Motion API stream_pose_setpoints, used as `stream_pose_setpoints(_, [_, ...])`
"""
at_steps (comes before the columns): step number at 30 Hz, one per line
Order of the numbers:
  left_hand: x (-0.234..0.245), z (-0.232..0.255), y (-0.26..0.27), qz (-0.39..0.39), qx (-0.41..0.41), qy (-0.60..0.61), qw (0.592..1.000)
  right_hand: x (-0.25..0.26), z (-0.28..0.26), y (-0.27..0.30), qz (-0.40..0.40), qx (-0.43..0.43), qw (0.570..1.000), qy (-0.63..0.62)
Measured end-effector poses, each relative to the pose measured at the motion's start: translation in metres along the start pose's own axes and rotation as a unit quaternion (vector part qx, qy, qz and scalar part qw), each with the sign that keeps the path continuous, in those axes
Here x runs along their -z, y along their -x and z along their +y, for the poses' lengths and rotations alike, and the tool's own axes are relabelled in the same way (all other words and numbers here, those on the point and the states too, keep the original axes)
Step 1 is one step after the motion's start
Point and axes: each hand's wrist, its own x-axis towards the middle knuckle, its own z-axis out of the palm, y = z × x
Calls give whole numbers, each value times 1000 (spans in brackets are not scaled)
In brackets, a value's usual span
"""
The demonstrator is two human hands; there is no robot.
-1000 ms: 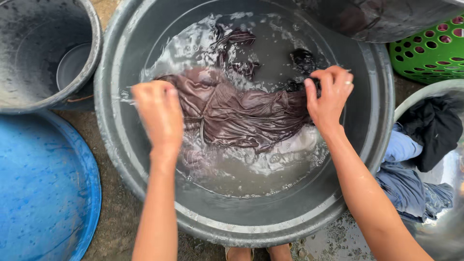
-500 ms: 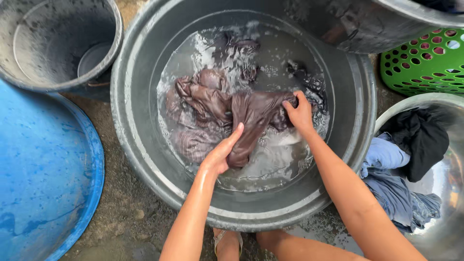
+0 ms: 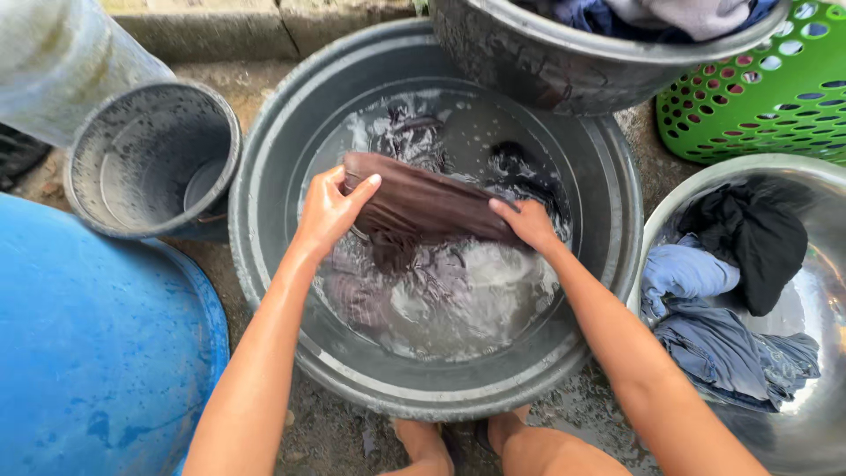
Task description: The person hand-washes clothes by scrubbing them in a large basin of soapy water, transferring items between baskets and a metal bowl, and wringing out the wet garments.
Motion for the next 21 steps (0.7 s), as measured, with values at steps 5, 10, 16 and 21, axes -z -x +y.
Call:
stream_pose_setpoints(5, [2,-52,-50,-110,57,101,987,43,-17,-52,-153,-1,988,10])
stream_pose_setpoints(10, [-60,-128,-65,-64,152,-156,974,34,-54,-91,-73,46,980,181])
stream_pose_setpoints(16, [-170,-181,-8,-96,81,-538,834,-87,-46,-50,4,108,931,347])
stream_pose_setpoints(21, [-156,-199,-5,-137,27,-448,883,-92,14,-35,-20,291,913,285])
